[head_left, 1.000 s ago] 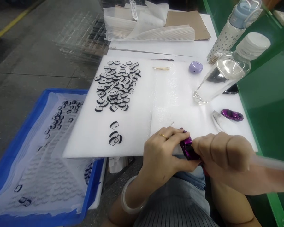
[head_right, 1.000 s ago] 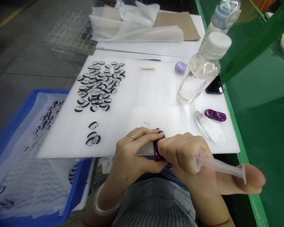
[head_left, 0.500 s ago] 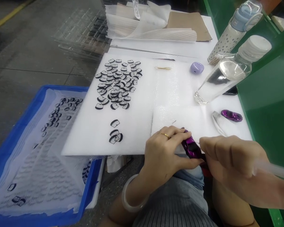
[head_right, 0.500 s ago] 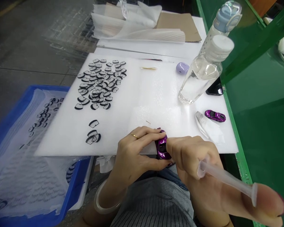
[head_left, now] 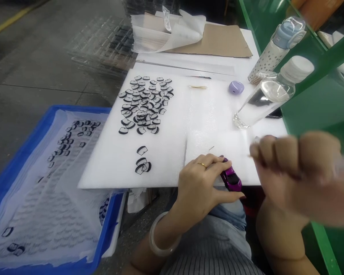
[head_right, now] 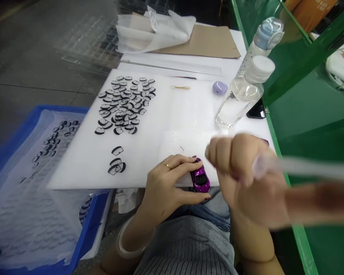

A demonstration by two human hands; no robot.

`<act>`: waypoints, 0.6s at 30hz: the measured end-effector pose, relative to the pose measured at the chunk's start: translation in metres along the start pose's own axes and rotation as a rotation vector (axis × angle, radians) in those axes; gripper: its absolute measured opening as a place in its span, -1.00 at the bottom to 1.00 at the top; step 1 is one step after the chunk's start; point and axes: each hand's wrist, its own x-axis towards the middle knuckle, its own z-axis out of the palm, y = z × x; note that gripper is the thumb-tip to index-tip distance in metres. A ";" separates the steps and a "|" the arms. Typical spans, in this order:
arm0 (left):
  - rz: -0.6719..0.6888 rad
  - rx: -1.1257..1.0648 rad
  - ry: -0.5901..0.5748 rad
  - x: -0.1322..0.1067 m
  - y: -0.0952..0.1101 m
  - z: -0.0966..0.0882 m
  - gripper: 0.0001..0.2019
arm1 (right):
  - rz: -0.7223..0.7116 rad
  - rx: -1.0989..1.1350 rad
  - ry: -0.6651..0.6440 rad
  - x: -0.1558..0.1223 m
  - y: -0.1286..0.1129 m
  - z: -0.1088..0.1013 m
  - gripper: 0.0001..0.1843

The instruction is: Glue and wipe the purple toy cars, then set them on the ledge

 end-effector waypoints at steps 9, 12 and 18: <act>0.066 0.028 -0.034 -0.004 0.000 -0.003 -0.46 | -0.118 -0.259 0.498 0.024 0.016 -0.070 -0.65; 0.131 0.097 -0.038 -0.002 0.007 0.004 -0.61 | -0.099 -0.689 0.619 0.007 0.016 -0.107 -0.82; 0.166 -0.144 -0.109 0.003 0.030 0.000 -0.65 | 0.122 -1.601 0.227 -0.008 0.048 -0.131 -0.69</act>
